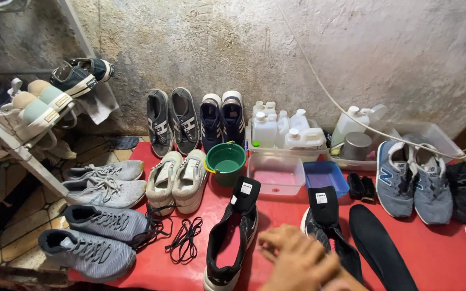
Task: Removing insoles from sneakers and using a small bucket and brush to prepare them for cleaning or repair.
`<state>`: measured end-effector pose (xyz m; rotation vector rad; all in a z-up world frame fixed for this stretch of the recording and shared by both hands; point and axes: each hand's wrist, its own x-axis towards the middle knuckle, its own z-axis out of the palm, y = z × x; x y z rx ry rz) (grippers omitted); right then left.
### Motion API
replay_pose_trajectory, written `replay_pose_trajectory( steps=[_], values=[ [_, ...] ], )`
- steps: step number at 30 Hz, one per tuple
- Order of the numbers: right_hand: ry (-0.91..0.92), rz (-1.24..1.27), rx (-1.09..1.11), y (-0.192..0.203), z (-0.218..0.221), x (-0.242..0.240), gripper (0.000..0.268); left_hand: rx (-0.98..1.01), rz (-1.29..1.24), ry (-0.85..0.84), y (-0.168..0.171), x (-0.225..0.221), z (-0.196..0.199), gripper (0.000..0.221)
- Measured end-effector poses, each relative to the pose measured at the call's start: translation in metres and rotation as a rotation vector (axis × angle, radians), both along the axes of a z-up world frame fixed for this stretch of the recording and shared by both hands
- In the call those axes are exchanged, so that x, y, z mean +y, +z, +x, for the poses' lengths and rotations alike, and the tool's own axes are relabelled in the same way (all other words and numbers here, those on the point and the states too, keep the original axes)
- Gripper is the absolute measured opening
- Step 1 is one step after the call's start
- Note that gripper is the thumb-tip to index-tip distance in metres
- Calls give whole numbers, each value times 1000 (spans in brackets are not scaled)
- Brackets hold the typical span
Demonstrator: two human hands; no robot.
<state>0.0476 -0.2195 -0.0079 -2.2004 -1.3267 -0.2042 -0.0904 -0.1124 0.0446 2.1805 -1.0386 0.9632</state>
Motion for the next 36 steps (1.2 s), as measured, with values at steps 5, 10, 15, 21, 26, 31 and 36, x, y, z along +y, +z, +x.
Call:
replay_pose_trajectory(
  steps=[5, 10, 15, 21, 26, 31, 36],
  values=[
    [-894, -35, -119, 33, 14, -48, 36, 268, 49, 129, -2, 39, 113, 40],
    [-1180, 188, 199, 4, 51, -111, 86, 495, -25, -73, -36, 24, 116, 14],
    [-1174, 215, 456, 14, 45, -121, 74, 749, 83, -552, -22, -6, 96, 39],
    [-1236, -127, 469, 43, 20, -108, 34, 597, 277, -526, -66, -33, 112, 49],
    [-1232, -158, 566, 48, 14, -93, 42, 667, 287, -448, -70, -43, 113, 29],
    [-1178, 197, 818, 85, -12, -80, 46, 618, 143, -461, -32, -17, 93, 25],
    [-1108, 335, 956, 76, -26, -110, 53, 491, 43, -362, -60, -9, 105, 34]
  ],
)
